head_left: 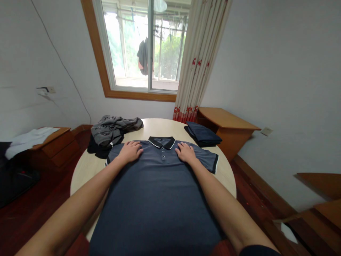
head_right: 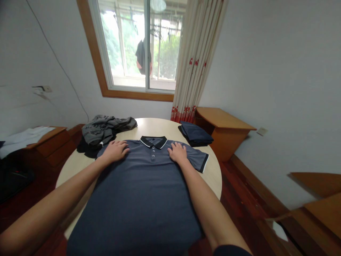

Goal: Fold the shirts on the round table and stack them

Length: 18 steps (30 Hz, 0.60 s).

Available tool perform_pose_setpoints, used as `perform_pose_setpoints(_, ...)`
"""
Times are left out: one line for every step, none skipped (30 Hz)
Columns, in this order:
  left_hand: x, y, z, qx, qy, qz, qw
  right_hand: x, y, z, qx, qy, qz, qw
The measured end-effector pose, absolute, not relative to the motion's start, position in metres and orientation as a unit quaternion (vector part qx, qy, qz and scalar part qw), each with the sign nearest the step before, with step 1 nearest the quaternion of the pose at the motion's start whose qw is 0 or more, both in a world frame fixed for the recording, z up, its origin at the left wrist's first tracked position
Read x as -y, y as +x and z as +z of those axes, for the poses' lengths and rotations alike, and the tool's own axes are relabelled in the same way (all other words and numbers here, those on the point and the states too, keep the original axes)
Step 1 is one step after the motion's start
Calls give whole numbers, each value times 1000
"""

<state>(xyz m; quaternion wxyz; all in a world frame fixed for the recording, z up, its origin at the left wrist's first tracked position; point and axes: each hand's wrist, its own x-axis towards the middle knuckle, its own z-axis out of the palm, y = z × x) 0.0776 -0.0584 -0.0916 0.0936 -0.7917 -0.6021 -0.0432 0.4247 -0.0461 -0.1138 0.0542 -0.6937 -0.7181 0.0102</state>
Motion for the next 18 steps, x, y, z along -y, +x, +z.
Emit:
perform_pose_setpoints(52, 87, -96, 573, -815, -55, 64, 42, 416, -116, 727, -684, 26, 56)
perform_pose_setpoints(44, 94, -102, 557, -828, -59, 33, 37, 411, -119, 731, -679, 40, 58)
perform_pose_setpoints(37, 99, -107, 553, -831, -56, 4, 33, 407, -122, 733, -675, 51, 60)
perform_pose_setpoints(29, 100, -111, 558, -828, -48, -19, 29, 407, -125, 733, -675, 60, 61)
perform_pose_setpoints(22, 99, -115, 570, -820, -39, -36, 25, 409, -127, 729, -678, 65, 63)
perform_pose_setpoints(16, 96, -118, 587, -808, -31, -47, 21, 412, -128, 723, -684, 67, 65)
perform_pose_setpoints(11, 92, -120, 606, -793, -25, -51, 18, 416, -129, 716, -692, 67, 67)
perform_pose_setpoints(6, 90, -121, 626, -778, -19, -51, 14, 419, -130, 708, -700, 66, 67)
perform_pose_setpoints(2, 89, -121, 646, -762, -13, -48, 11, 422, -129, 700, -708, 66, 65)
perform_pose_setpoints(-1, 90, -120, 664, -747, -8, -42, 7, 422, -129, 696, -712, 63, 64)
perform_pose_setpoints(-3, 95, -119, 676, -736, -7, -34, 4, 420, -128, 699, -710, 58, 66)
perform_pose_setpoints(-5, 102, -118, 676, -737, -9, -24, 1, 416, -127, 709, -700, 52, 70)
perform_pose_setpoints(-6, 110, -117, 663, -748, -14, -13, -2, 410, -127, 723, -686, 47, 75)
perform_pose_setpoints(-7, 119, -117, 643, -765, -20, -6, -4, 404, -127, 736, -670, 44, 80)
perform_pose_setpoints(-8, 128, -118, 621, -783, -27, -3, -7, 398, -128, 747, -658, 44, 85)
perform_pose_setpoints(-9, 135, -119, 604, -797, -32, -8, -9, 394, -129, 753, -651, 49, 87)
perform_pose_setpoints(-10, 139, -122, 596, -802, -36, -18, -12, 391, -130, 752, -651, 57, 86)
perform_pose_setpoints(-12, 141, -124, 599, -799, -40, -29, -15, 391, -131, 747, -657, 64, 84)
